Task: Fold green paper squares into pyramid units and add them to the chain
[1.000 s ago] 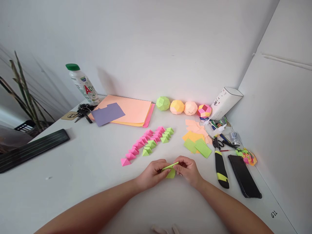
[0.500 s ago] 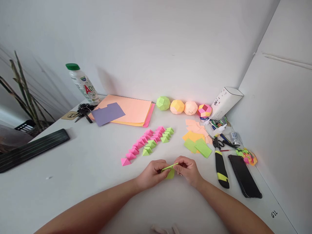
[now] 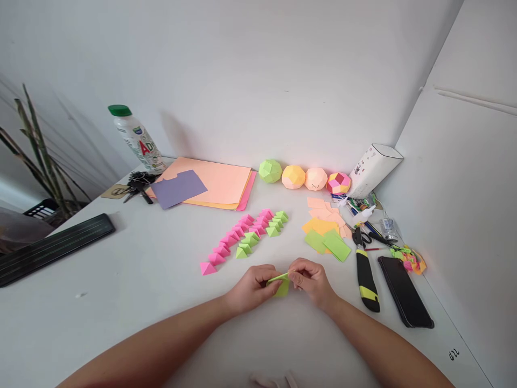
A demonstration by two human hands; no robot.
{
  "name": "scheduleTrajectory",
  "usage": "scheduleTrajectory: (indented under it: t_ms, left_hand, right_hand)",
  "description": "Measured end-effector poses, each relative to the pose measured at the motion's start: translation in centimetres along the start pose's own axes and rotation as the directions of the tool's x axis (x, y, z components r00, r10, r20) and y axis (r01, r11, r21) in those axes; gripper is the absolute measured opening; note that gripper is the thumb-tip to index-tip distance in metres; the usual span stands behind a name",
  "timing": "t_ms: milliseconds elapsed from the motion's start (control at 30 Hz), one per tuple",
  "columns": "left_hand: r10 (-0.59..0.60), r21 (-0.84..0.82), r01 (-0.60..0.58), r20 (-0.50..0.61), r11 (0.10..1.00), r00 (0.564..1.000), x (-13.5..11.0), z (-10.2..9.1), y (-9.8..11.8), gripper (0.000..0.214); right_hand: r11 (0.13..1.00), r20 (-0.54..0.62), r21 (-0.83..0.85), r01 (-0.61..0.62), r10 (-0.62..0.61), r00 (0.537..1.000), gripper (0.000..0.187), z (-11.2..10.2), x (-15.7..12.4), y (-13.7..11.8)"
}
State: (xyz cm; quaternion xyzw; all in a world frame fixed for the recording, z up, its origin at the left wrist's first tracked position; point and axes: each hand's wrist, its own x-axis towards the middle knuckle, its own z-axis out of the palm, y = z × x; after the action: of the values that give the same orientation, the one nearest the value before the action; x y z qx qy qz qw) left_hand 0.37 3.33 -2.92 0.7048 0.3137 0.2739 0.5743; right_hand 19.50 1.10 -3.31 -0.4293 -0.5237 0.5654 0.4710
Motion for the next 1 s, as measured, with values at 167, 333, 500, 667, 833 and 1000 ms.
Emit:
scheduleTrajectory:
  t_ms: [167, 333, 500, 667, 833, 1000]
  left_hand:
    - [-0.017, -0.074, 0.018, 0.014, 0.997, 1.0, 0.1, -0.1, 0.0, 0.023]
    - [-0.063, -0.183, 0.063, 0.008, 0.981, 0.998, 0.1, -0.2, 0.2, 0.021]
    - [-0.098, -0.218, 0.098, 0.013, 0.971, 0.995, 0.1, -0.3, 0.4, 0.02]
    - [-0.126, -0.333, 0.126, 0.021, 0.935, 0.992, 0.1, -0.1, 0.5, 0.02]
    - [-0.207, -0.431, 0.162, -0.058, 0.888, 0.977, 0.2, 0.1, 0.3, 0.023]
    - [-0.196, -0.448, 0.164, -0.025, 0.879, 0.98, 0.3, 0.1, 0.4, 0.024]
  right_hand:
    - [1.0, -0.003, -0.024, 0.015, -0.016, 1.0, 0.018, 0.2, -0.1, -0.2]
    - [0.999, -0.014, 0.012, -0.043, 0.044, 0.999, 0.025, 0.0, -0.2, -0.1]
    - [0.999, 0.008, 0.031, -0.038, 0.038, 0.999, 0.022, 0.0, -0.4, 0.3]
    - [0.997, 0.008, -0.07, -0.041, 0.042, 0.999, 0.017, 0.3, -0.5, -0.2]
    - [0.994, -0.034, -0.1, -0.037, 0.034, 0.999, 0.019, 0.7, -0.6, -0.6]
    - [0.986, -0.017, -0.169, -0.008, 0.005, 1.0, 0.016, 1.1, -0.6, -0.4]
